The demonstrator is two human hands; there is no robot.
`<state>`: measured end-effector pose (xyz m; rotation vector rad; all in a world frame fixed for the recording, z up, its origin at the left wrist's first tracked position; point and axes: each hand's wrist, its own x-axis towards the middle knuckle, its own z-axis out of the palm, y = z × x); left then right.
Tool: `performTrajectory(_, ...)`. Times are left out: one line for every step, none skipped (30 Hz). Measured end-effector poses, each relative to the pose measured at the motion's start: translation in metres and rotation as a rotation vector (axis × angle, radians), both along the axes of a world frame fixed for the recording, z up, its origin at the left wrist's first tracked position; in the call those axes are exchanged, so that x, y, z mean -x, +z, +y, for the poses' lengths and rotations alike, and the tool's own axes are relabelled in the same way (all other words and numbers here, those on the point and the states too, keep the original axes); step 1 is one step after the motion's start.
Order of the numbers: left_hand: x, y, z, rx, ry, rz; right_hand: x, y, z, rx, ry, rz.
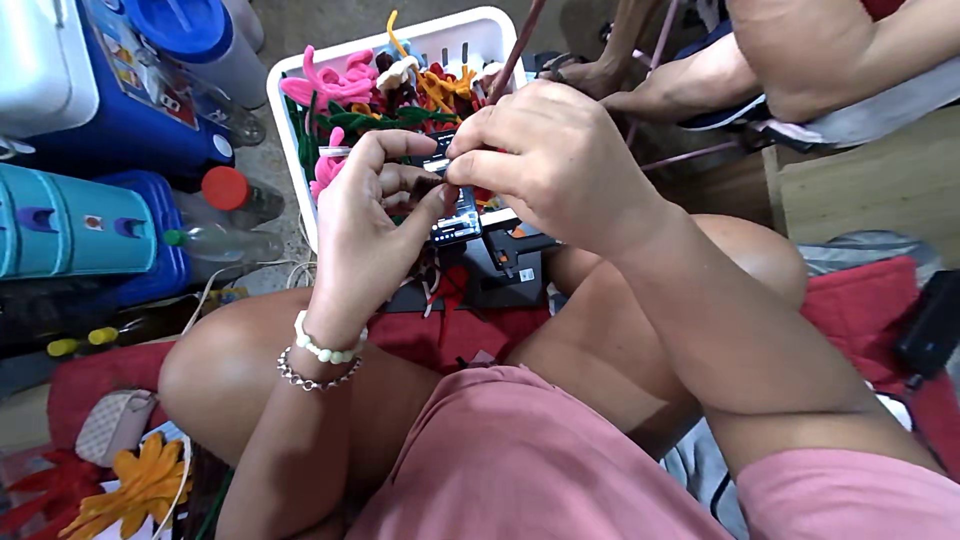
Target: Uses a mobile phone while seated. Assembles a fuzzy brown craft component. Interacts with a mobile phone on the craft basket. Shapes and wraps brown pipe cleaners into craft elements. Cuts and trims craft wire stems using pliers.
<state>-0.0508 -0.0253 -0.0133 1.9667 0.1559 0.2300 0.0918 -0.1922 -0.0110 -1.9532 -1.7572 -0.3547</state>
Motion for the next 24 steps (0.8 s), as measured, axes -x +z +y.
performTrajectory(0.0006, 0.0006, -0.0002, 0.068, 0.005, 0.029, -0.0002, -0.0001, -0.0002, 0.000, -0.003, 0.011)
performTrajectory(0.0011, 0.0009, 0.0000, 0.132, 0.006, 0.054, -0.0006, -0.0002, -0.0005, 0.000, -0.006, 0.022)
performTrajectory(0.0015, 0.0015, 0.0006, 0.195, 0.003, 0.076, -0.0012, -0.0001, -0.0006, -0.003, -0.008, 0.028)
performTrajectory(0.0018, 0.0021, 0.0014, 0.242, -0.004, 0.090, -0.0020, -0.0002, -0.0009, -0.007, -0.007, 0.038)
performTrajectory(0.0017, 0.0023, 0.0023, 0.270, -0.012, 0.092, -0.0026, -0.0001, -0.0014, -0.014, -0.008, 0.042)
performTrajectory(0.0015, 0.0028, 0.0029, 0.272, -0.021, 0.088, -0.0031, 0.0001, -0.0022, -0.021, -0.009, 0.045)
performTrajectory(0.0010, 0.0031, 0.0032, 0.251, -0.031, 0.081, -0.0033, 0.0001, -0.0029, -0.026, -0.007, 0.048)
performTrajectory(0.0003, 0.0030, 0.0033, 0.216, -0.039, 0.069, -0.0034, 0.0000, -0.0037, -0.027, -0.006, 0.046)
performTrajectory(-0.0002, 0.0028, 0.0033, 0.184, -0.043, 0.060, -0.0034, -0.0004, -0.0042, -0.030, -0.007, 0.042)
performTrajectory(-0.0005, 0.0024, 0.0034, 0.155, -0.046, 0.053, -0.0033, -0.0009, -0.0046, -0.033, -0.006, 0.036)
performTrajectory(-0.0006, 0.0022, 0.0034, 0.136, -0.047, 0.050, -0.0033, -0.0012, -0.0049, -0.035, -0.006, 0.029)
performTrajectory(-0.0007, 0.0022, 0.0034, 0.128, -0.047, 0.050, -0.0032, -0.0014, -0.0052, -0.036, -0.005, 0.023)
performTrajectory(-0.0008, 0.0020, 0.0033, 0.126, -0.046, 0.048, -0.0030, -0.0016, -0.0053, -0.038, -0.005, 0.016)
performTrajectory(-0.0009, 0.0019, 0.0029, 0.122, -0.043, 0.046, -0.0028, -0.0017, -0.0054, -0.044, -0.005, 0.007)
performTrajectory(-0.0012, 0.0015, 0.0023, 0.113, -0.039, 0.042, -0.0027, -0.0020, -0.0053, -0.051, -0.003, 0.001)
performTrajectory(-0.0015, 0.0007, 0.0019, 0.104, -0.036, 0.037, -0.0026, -0.0024, -0.0050, -0.059, -0.001, 0.000)
performTrajectory(-0.0018, 0.0000, 0.0015, 0.100, -0.033, 0.035, -0.0023, -0.0026, -0.0047, -0.061, 0.001, 0.002)
performTrajectory(-0.0020, -0.0006, 0.0013, 0.099, -0.032, 0.036, -0.0022, -0.0026, -0.0047, -0.060, 0.003, 0.005)
performTrajectory(-0.0019, -0.0006, 0.0011, 0.104, -0.033, 0.043, -0.0022, -0.0027, -0.0048, -0.055, 0.004, 0.007)
performTrajectory(-0.0018, -0.0008, 0.0011, 0.105, -0.030, 0.047, -0.0022, -0.0029, -0.0050, -0.049, 0.004, 0.008)
performTrajectory(-0.0018, -0.0008, 0.0012, 0.106, -0.026, 0.052, -0.0023, -0.0031, -0.0051, -0.043, 0.004, 0.010)
performTrajectory(-0.0018, -0.0004, 0.0011, 0.106, -0.021, 0.058, -0.0024, -0.0033, -0.0053, -0.041, 0.004, 0.012)
performTrajectory(-0.0018, 0.0000, 0.0010, 0.107, -0.017, 0.063, -0.0022, -0.0036, -0.0055, -0.041, 0.004, 0.016)
performTrajectory(-0.0017, 0.0002, 0.0011, 0.107, -0.017, 0.071, -0.0019, -0.0039, -0.0057, -0.042, 0.003, 0.019)
